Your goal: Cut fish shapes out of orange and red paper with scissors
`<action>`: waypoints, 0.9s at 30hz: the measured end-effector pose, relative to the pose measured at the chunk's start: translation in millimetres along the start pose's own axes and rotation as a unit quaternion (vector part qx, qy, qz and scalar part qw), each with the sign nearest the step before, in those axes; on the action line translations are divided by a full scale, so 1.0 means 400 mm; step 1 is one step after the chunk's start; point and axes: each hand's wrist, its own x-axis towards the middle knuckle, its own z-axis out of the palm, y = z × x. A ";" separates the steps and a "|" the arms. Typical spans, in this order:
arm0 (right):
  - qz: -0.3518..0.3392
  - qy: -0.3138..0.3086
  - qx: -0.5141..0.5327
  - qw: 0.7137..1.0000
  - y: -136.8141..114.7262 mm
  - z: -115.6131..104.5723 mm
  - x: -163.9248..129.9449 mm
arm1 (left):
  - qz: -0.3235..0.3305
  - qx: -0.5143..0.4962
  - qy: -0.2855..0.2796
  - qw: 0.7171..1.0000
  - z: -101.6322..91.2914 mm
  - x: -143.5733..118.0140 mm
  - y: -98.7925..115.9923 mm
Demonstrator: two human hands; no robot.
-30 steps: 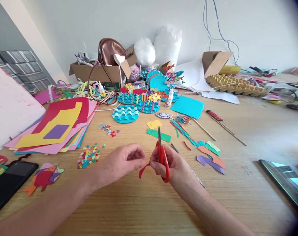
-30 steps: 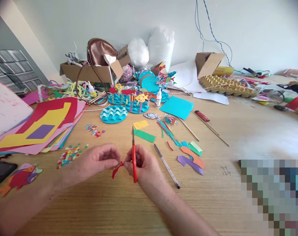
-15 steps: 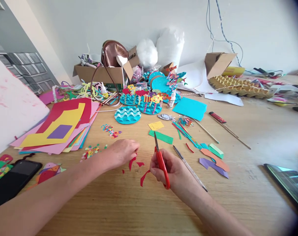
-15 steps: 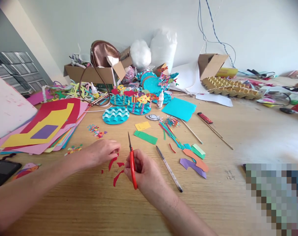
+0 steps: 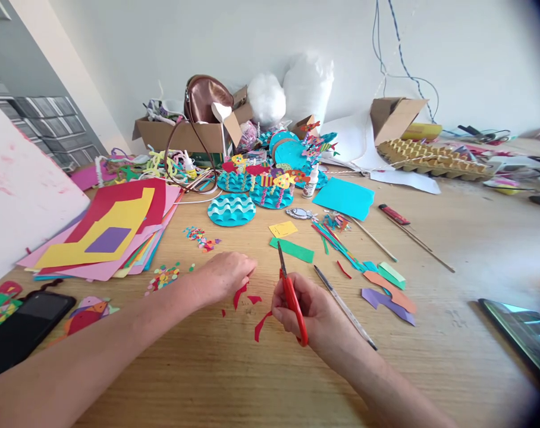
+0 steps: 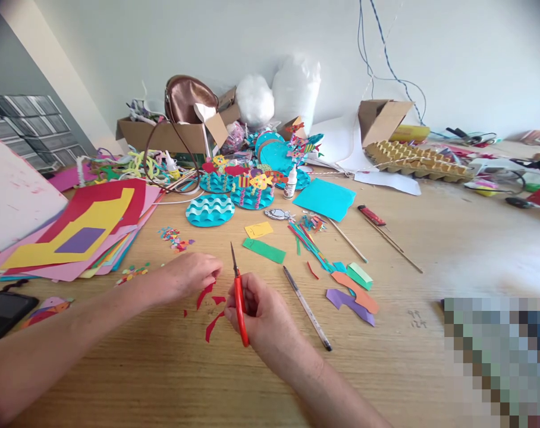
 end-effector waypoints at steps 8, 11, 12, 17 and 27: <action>0.019 -0.001 0.000 1.000 -0.008 -0.001 -0.002 | 0.053 -0.010 -0.027 0.998 -0.020 0.006 -0.005; 0.015 -0.001 0.000 1.000 -0.007 0.000 -0.001 | 0.056 -0.021 -0.033 0.998 -0.020 0.010 -0.008; 0.015 -0.002 -0.002 1.000 -0.007 0.000 -0.001 | 0.055 -0.027 -0.034 0.998 -0.020 0.012 -0.009; 0.018 0.000 0.002 1.000 -0.010 0.000 -0.003 | 0.029 -0.070 -0.042 0.996 -0.035 0.018 -0.027; 0.007 -0.012 -0.020 1.000 -0.013 0.002 -0.004 | -0.144 -0.072 -0.017 0.987 -0.133 -0.030 -0.139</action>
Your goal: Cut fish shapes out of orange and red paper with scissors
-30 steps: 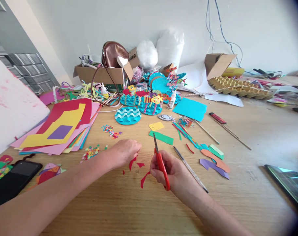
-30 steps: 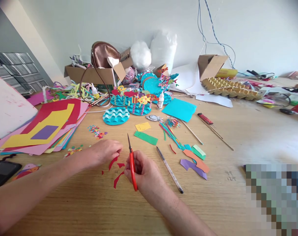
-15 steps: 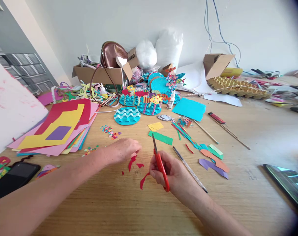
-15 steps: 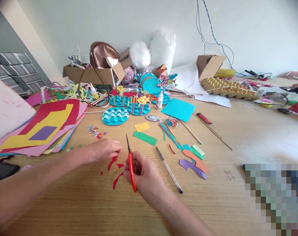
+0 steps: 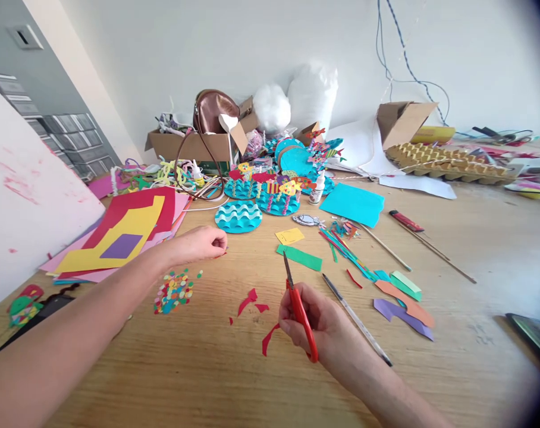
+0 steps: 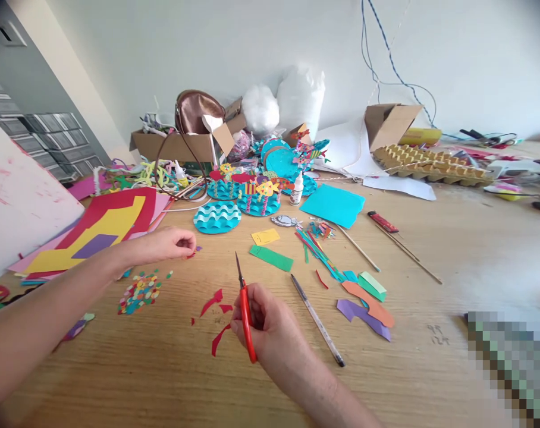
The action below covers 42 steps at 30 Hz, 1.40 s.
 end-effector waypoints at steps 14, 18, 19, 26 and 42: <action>0.009 0.036 0.027 0.999 0.006 -0.009 0.010 | -0.069 0.075 0.056 0.993 0.035 0.002 -0.033; -0.032 0.069 -0.026 0.997 0.011 -0.014 0.010 | -0.041 0.048 0.079 0.995 0.014 -0.045 0.052; -0.046 0.080 -0.057 0.994 0.013 -0.015 0.009 | -0.026 0.027 0.079 0.996 0.016 -0.062 0.088; -0.097 0.103 -0.145 0.979 0.011 -0.014 -0.004 | 0.071 -0.231 -0.011 0.970 0.106 -0.110 0.258; -0.045 0.103 0.121 0.986 0.001 -0.015 0.007 | 0.002 -0.582 0.038 0.812 0.176 -0.109 0.250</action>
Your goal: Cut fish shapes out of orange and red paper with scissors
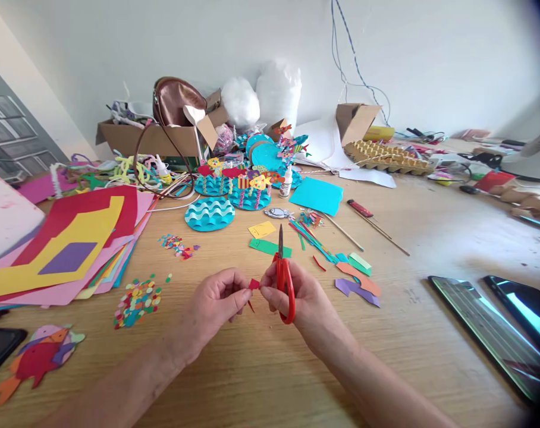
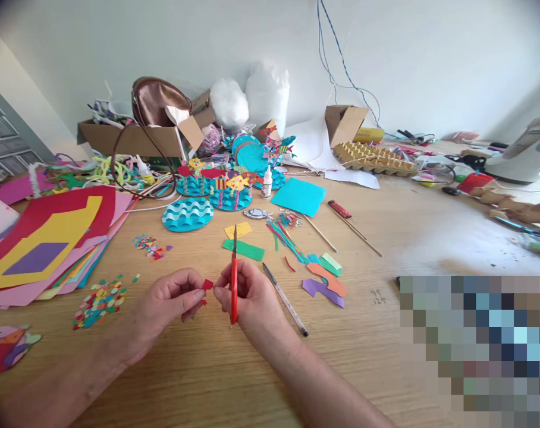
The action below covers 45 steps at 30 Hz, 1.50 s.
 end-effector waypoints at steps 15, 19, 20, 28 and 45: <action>-0.019 -0.009 -0.028 0.999 0.017 0.002 0.002 | 0.051 0.105 -0.018 0.993 -0.001 0.002 -0.003; -0.006 -0.008 -0.022 1.000 0.016 0.007 0.002 | 0.034 0.066 -0.002 0.997 0.012 0.004 -0.008; 0.001 -0.008 -0.023 1.000 0.014 0.010 0.002 | 0.029 0.057 0.001 0.998 0.015 0.003 -0.008; 0.012 -0.058 -0.161 0.985 -0.008 -0.010 -0.009 | 0.027 0.069 -0.010 0.997 -0.031 0.003 0.024; 0.012 -0.249 -0.375 0.893 -0.024 -0.034 -0.007 | -0.045 0.193 -0.160 0.967 -0.156 0.011 0.098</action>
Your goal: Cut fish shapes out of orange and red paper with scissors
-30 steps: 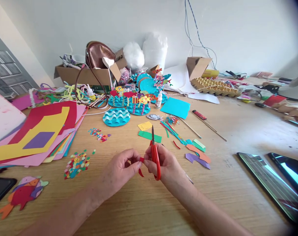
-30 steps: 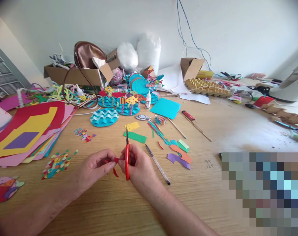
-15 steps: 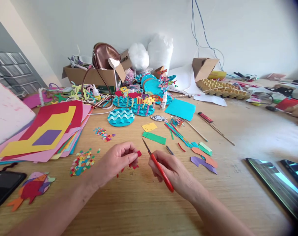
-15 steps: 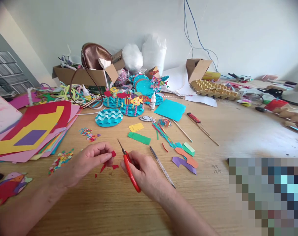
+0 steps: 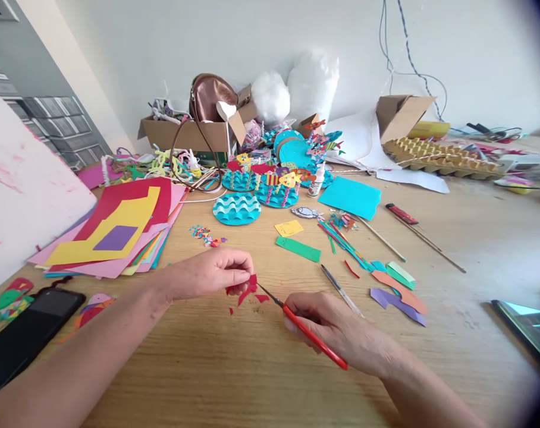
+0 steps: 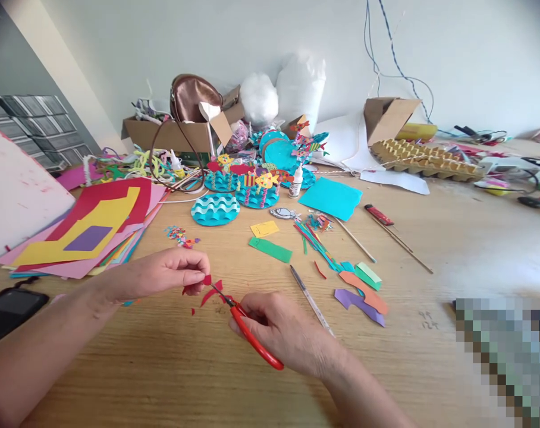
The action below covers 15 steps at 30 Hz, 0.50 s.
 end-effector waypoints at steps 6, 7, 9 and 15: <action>0.005 -0.021 0.013 1.000 0.003 0.001 -0.003 | -0.003 0.045 -0.021 0.999 0.000 0.001 0.018; 0.006 -0.024 0.013 1.000 0.004 0.002 -0.003 | -0.003 0.053 -0.024 0.998 0.000 0.001 0.021; 0.008 -0.028 0.013 0.999 0.003 0.002 -0.004 | -0.006 0.067 -0.037 0.997 -0.001 0.001 0.025; 0.014 -0.039 0.006 0.999 0.001 -0.001 -0.003 | -0.004 0.091 -0.076 0.993 -0.004 0.002 0.024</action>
